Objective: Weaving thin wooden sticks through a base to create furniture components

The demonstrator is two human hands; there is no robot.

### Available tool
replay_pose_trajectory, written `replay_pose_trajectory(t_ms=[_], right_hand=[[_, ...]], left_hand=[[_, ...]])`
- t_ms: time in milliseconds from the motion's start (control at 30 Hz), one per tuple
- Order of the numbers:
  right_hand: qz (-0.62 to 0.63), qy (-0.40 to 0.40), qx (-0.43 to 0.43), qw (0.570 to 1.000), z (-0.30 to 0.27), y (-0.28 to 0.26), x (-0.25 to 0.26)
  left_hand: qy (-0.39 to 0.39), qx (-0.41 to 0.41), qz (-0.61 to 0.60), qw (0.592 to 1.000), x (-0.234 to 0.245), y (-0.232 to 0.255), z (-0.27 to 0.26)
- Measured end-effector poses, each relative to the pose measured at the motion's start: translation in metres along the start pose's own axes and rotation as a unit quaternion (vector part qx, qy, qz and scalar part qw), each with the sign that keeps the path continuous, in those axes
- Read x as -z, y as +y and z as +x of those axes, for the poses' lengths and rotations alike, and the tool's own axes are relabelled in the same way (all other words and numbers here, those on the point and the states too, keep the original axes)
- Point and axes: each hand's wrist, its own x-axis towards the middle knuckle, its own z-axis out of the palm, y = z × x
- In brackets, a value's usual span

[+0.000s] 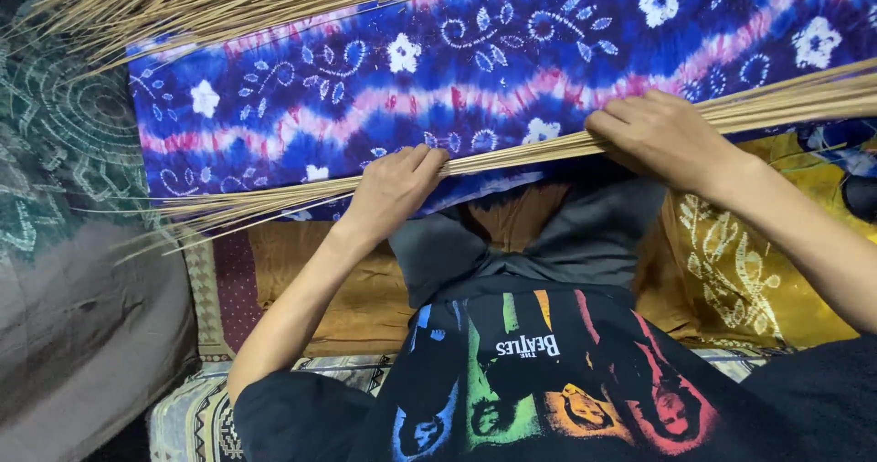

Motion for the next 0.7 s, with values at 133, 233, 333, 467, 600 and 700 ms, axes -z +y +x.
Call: replay_pose_trajectory(t_ms=[133,233,333,467,600,700], right_hand=[[0.083,-0.018,-0.005,0.996,0.002,0.011,0.016],[0.002,0.02,-0.005,1.0,0.01,0.023,0.019],[-0.042,0.056,0.003,0.998,0.029,0.031,0.018],[-0.041,0.149,0.007,0.988,0.034,0.04,-0.018],[-0.002,0.158,-0.005,0.987,0.032,0.041,-0.029],[0.069,0.147,-0.032,0.986,0.042,0.044,-0.005]], left_hand=[[-0.011,0.009,-0.072,0.997,0.035,-0.007,0.018],[0.009,-0.001,-0.131,0.991,0.023,-0.024,0.027],[0.024,0.004,-0.168,0.985,0.005,-0.036,0.032],[0.069,0.003,-0.12,0.99,-0.044,-0.05,0.019],[0.073,0.032,-0.125,0.989,-0.059,-0.052,0.01],[0.069,0.045,-0.138,0.987,-0.052,-0.054,0.014]])
